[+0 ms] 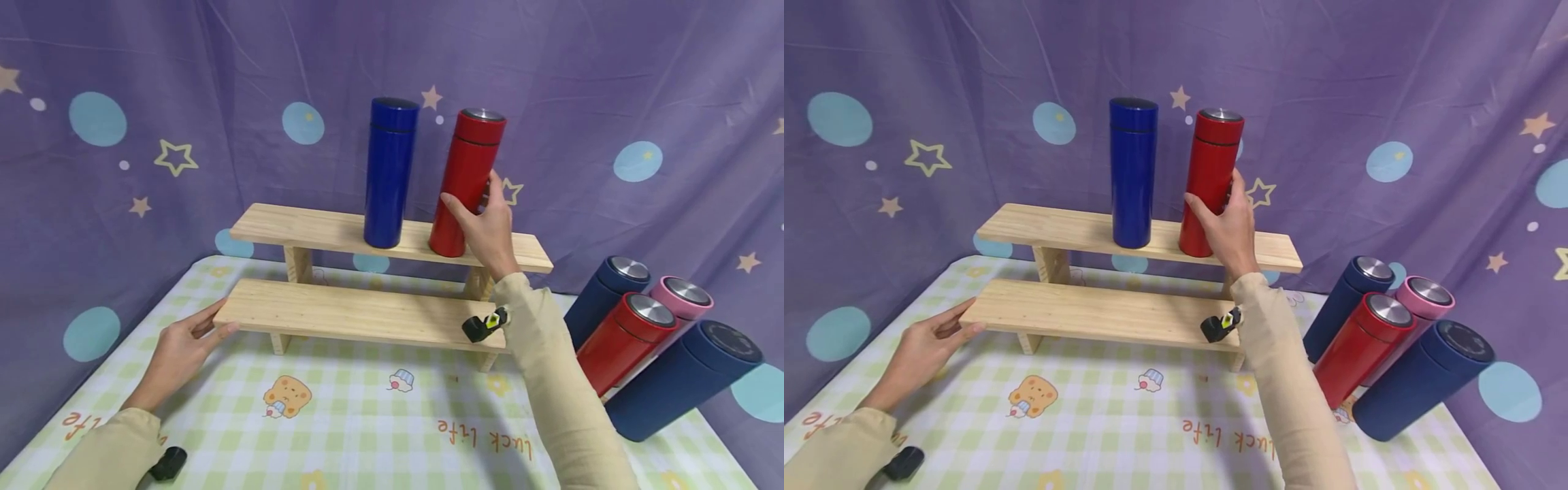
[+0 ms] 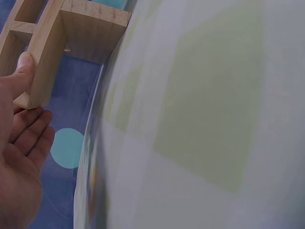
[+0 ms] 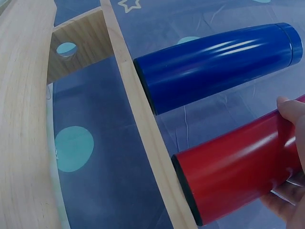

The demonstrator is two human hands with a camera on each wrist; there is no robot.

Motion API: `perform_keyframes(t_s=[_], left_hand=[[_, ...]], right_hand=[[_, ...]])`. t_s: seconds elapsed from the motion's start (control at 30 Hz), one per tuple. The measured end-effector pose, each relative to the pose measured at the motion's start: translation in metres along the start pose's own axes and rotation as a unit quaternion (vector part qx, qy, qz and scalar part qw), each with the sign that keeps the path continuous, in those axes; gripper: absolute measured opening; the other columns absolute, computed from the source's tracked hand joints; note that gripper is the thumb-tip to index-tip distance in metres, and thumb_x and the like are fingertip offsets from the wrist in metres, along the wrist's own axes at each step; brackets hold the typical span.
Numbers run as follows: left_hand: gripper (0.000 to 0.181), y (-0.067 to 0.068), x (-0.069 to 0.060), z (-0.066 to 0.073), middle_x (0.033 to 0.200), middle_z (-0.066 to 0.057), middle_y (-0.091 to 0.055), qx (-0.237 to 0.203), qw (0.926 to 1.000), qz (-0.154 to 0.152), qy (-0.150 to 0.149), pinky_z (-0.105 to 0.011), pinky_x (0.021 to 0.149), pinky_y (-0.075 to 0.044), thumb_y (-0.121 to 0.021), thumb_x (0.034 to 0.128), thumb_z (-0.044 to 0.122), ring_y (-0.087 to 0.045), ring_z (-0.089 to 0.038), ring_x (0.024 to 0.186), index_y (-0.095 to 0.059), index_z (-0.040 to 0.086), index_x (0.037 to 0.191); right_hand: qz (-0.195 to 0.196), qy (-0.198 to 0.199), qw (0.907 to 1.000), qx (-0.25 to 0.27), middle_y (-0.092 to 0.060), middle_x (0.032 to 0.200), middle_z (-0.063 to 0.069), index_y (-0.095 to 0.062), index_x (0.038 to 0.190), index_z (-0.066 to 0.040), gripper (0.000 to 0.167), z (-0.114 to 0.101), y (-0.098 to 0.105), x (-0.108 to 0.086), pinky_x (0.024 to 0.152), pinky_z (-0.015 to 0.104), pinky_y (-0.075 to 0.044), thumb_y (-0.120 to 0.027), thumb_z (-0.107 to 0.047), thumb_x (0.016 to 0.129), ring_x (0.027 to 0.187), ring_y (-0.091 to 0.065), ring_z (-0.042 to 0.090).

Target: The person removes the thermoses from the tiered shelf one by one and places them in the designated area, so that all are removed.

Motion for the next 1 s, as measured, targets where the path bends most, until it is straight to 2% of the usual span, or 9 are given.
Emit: perform_keyframes(t_s=[0.27, 0.57, 0.77, 1.0], left_hand=[[0.064, 0.0, -0.001, 0.0, 0.136, -0.04, -0.053, -0.002, 1.0, 0.0, 0.0, -0.002, 0.072, -0.043, -0.072, 0.1017, 0.027, -0.057, -0.055, 0.119, -0.047, -0.003, 0.152], [0.065, 0.001, 0.0, 0.0, 0.136, -0.039, -0.054, 0.002, 1.0, -0.003, 0.008, -0.003, 0.073, -0.044, -0.071, 0.1016, 0.03, -0.057, -0.055, 0.12, -0.047, -0.002, 0.153], [0.065, 0.002, 0.0, 0.0, 0.135, -0.039, -0.055, 0.007, 0.9999, -0.005, 0.009, -0.008, 0.073, -0.05, -0.071, 0.102, 0.031, -0.057, -0.056, 0.119, -0.046, -0.001, 0.154], [0.065, 0.0, 0.0, -0.001, 0.135, -0.04, -0.054, 0.001, 1.0, 0.001, 0.002, -0.002, 0.071, -0.043, -0.071, 0.1021, 0.03, -0.058, -0.056, 0.118, -0.046, -0.002, 0.153]], right_hand=[[-0.009, 0.0, 0.9999, 0.01, -0.06, 0.135, 0.013, -0.039, 0.156, -0.008, 0.077, 0.004, -0.003, -0.003, 0.097, 0.042, -0.054, -0.079, -0.029, 0.094, 0.118, -0.061, 0.027], [-0.03, 0.019, 0.9991, -0.025, -0.058, 0.138, 0.015, -0.037, 0.158, -0.007, 0.078, 0.006, 0.006, -0.016, 0.103, 0.045, -0.048, -0.077, -0.031, 0.096, 0.122, -0.059, 0.029], [-0.025, 0.014, 0.9991, -0.031, -0.056, 0.142, 0.019, -0.035, 0.158, -0.002, 0.079, 0.009, 0.017, -0.036, 0.107, 0.05, -0.044, -0.076, -0.028, 0.096, 0.128, -0.057, 0.035], [-0.019, 0.016, 0.9991, -0.033, -0.055, 0.143, 0.019, -0.037, 0.157, -0.002, 0.074, 0.019, 0.029, -0.067, 0.107, 0.051, -0.045, -0.076, -0.024, 0.097, 0.131, -0.056, 0.034]])
Point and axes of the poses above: each hand's wrist, its own x-axis towards the middle knuckle, its own y-axis out of the back of the hand, z = x × y, the point moved 4 cm from there along x, towards the middle knuckle
